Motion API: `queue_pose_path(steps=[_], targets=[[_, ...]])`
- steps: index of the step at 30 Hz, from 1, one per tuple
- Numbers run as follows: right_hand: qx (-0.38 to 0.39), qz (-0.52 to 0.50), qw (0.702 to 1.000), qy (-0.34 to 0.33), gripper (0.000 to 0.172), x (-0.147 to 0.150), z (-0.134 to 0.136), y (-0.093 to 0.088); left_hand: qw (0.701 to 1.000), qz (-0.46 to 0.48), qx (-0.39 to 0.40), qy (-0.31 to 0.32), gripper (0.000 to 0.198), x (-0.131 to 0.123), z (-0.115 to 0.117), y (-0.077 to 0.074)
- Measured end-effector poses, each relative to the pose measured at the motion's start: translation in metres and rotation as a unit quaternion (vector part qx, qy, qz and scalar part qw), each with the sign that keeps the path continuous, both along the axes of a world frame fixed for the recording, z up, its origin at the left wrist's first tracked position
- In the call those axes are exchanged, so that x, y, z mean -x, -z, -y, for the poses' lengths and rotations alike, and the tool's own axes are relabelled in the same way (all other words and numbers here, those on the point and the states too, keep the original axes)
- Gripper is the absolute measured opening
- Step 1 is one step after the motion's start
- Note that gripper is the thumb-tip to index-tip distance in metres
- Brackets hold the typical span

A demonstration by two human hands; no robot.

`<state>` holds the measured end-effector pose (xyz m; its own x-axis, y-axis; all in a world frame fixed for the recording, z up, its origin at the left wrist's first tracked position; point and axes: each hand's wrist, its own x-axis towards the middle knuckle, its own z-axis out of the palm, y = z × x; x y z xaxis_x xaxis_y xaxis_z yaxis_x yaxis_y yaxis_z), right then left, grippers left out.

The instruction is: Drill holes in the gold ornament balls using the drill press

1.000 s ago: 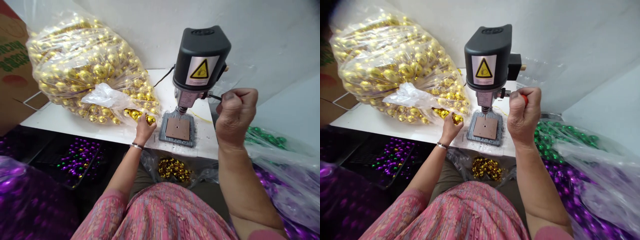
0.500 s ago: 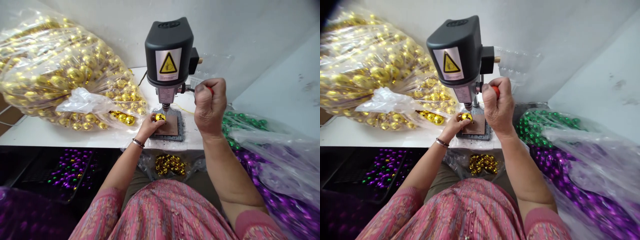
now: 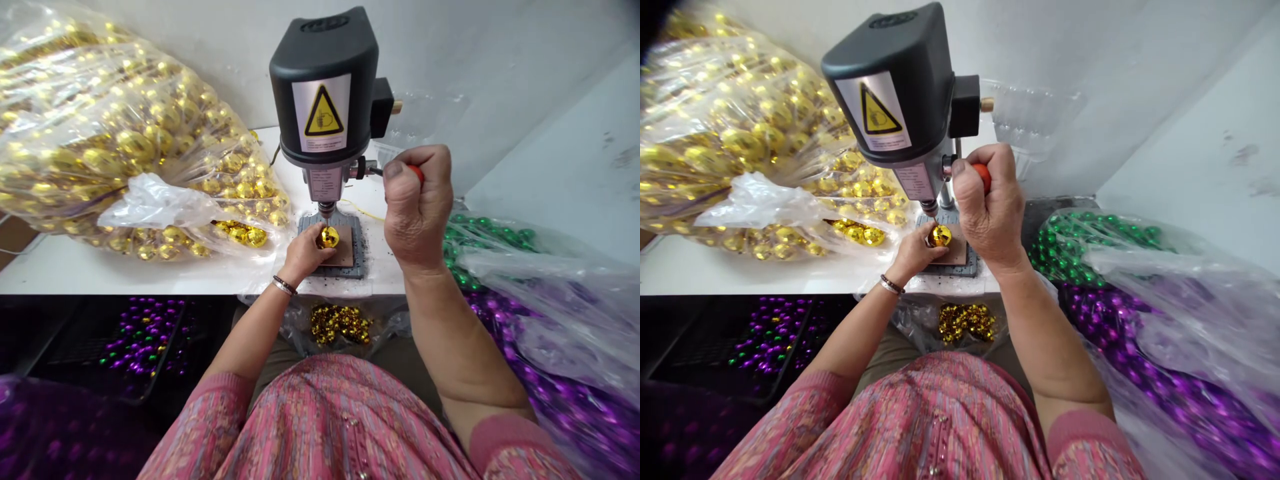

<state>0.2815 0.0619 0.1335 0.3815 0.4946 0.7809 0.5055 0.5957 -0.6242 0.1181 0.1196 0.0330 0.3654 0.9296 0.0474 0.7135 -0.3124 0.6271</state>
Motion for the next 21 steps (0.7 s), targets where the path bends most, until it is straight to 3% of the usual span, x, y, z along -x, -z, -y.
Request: queue_pose_path(steps=[11,16,21], targets=[[0.015,0.031,0.999,0.036,0.019,-0.005,0.006,0.004,0.996,0.06,0.065,0.007,0.076,0.0,-0.01,0.013],[0.049,0.081,0.994,0.051,0.013,-0.008,0.015,0.013,0.995,0.07,0.073,-0.004,0.076,-0.002,-0.008,0.014],[0.023,0.132,0.987,0.088,0.009,-0.008,0.016,0.025,0.995,0.074,0.073,0.0,0.075,-0.002,-0.008,0.014]])
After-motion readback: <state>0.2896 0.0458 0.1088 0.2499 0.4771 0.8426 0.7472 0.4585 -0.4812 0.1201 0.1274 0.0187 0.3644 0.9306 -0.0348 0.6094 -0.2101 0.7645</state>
